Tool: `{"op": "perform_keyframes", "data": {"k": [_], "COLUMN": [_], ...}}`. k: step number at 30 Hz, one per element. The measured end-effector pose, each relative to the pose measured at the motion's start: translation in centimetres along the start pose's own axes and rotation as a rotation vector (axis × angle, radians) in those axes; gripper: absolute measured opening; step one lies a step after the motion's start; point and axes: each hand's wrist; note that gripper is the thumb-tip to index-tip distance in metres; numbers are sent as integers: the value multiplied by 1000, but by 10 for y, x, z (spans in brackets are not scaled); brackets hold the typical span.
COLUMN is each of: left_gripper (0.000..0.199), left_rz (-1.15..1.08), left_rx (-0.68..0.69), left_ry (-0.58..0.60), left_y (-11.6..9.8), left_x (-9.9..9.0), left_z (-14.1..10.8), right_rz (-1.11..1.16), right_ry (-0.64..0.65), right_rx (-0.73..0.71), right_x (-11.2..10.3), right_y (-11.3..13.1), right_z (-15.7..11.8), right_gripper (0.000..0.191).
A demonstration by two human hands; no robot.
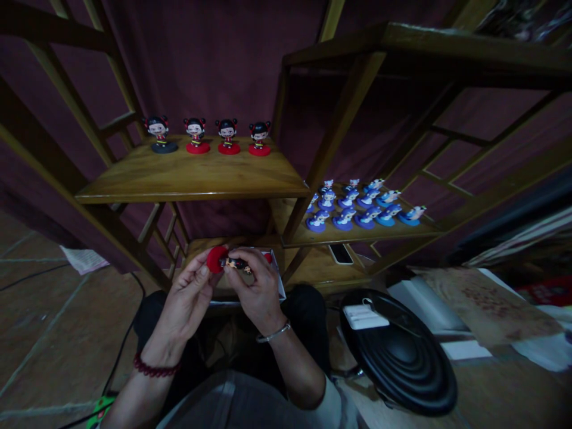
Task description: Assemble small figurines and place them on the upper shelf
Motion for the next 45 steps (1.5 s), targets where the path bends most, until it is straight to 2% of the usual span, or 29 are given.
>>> {"op": "perform_keyframes", "data": {"k": [9,15,24,36,45], "left_gripper": [27,28,29,27,27], "left_rz": [36,80,97,141,142], "left_rx": [28,37,24,55,58], "left_ry": [-7,-38,-72,-70,-61], "left_y": [3,1,2,-1,4], "left_x": [-3,-5,-4,-5,-12], "left_z": [1,2,1,5,9], "right_rz": [-47,-79,-190,-143,-108], "right_ry": [21,39,156,248,257], "right_rx": [-2,-58,-175,-96,61], "right_x": [-1,0,-2,-4,0], "right_y": [1,0,-4,-3,-3], "right_z": [2,2,5,18,22], "right_gripper": [14,14,16,13,12]}}
Point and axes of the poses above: each hand's wrist, its own z-axis towards the middle knuckle, its own x-axis out of the palm, y = z × x, and after that the axes turned 8 degrees about -x, right-handed
